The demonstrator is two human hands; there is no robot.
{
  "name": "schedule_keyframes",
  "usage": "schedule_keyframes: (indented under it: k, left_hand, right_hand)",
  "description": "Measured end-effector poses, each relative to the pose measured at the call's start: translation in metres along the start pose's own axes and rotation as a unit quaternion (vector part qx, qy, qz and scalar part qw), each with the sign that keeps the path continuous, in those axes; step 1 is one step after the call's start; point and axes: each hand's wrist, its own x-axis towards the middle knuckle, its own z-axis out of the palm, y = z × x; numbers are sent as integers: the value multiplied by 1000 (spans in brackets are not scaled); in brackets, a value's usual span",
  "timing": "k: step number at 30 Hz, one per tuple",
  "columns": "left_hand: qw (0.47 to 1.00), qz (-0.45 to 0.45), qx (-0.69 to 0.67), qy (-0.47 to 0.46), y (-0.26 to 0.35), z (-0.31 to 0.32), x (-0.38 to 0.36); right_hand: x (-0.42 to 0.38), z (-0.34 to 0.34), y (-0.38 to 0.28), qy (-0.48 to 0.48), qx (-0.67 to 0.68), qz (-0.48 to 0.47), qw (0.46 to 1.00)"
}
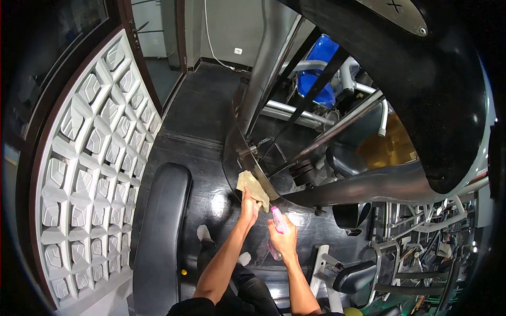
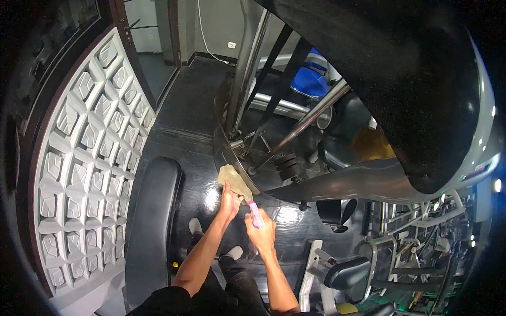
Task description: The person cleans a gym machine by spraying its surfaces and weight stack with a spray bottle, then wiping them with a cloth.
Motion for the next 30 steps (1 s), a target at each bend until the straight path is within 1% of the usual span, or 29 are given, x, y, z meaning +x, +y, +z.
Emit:
schedule_keyframes:
  k: [2, 4, 6, 8, 10, 11, 12, 14, 17, 18, 20, 21, 22, 24, 25, 26, 27, 28, 29, 30]
  left_hand:
    - [1000, 6, -5, -16, -3, -3, 4]
    - [1000, -4, -3, -2, 0, -4, 6]
    - [997, -38, -32, -62, 2, -7, 10]
    - [997, -42, -36, -56, 2, -9, 13]
    - [997, -62, -41, -26, 4, -9, 17]
    - [997, -58, -34, -22, 3, -9, 17]
    - [997, -60, -35, -19, 9, -8, 13]
    - [993, -115, -14, -22, 23, -4, 10]
    - [990, -129, -49, -31, 43, 13, 4]
    - [990, -129, -49, -30, 44, 16, 6]
    - [989, -131, -72, -1, 49, 20, 12]
    - [987, -154, -49, -16, 46, 11, 24]
    - [986, -157, -50, -14, 42, 8, 37]
    - [968, -157, -56, 187, 33, 11, 63]
    - [985, -83, -50, 141, 42, 12, 66]
    - [989, -15, -41, 139, 74, 34, 60]
    - [993, 68, -42, 87, 84, 29, 75]
    - [986, 111, 8, 123, 97, 35, 89]
    - [969, 165, 123, 135, 101, 37, 103]
    - [964, 167, 195, 65, 100, 23, 127]
  right_hand:
    - [1, 3, 0, -7, -11, 7, 1000]
    - [3, 7, 0, 14, -22, -36, 999]
    - [6, 10, -5, 18, -18, -35, 999]
    - [9, 14, -8, 21, -14, -34, 999]
    - [12, 17, -8, -4, -44, -3, 999]
    - [15, 20, -9, -7, -45, -2, 999]
    - [17, 23, -10, -2, -43, -10, 999]
    - [21, 29, -14, 1, -40, -19, 999]
    - [30, 38, -22, -2, -38, -33, 999]
    - [32, 40, -25, -2, -28, -22, 999]
    - [36, 46, -27, -3, -18, -9, 1000]
    - [34, 48, -25, -1, 9, 17, 1000]
    - [33, 51, -21, 2, 35, 43, 998]
    - [27, 53, -11, 11, 35, 47, 998]
    - [25, 52, -10, 15, 42, 35, 998]
    - [22, 50, -10, 20, 48, 21, 998]
    - [19, 47, -10, 26, 47, 22, 998]
    - [15, 45, -6, 27, 43, 26, 998]
    - [11, 42, -2, 31, 48, 30, 998]
    - [7, 40, 3, 36, 52, 34, 997]
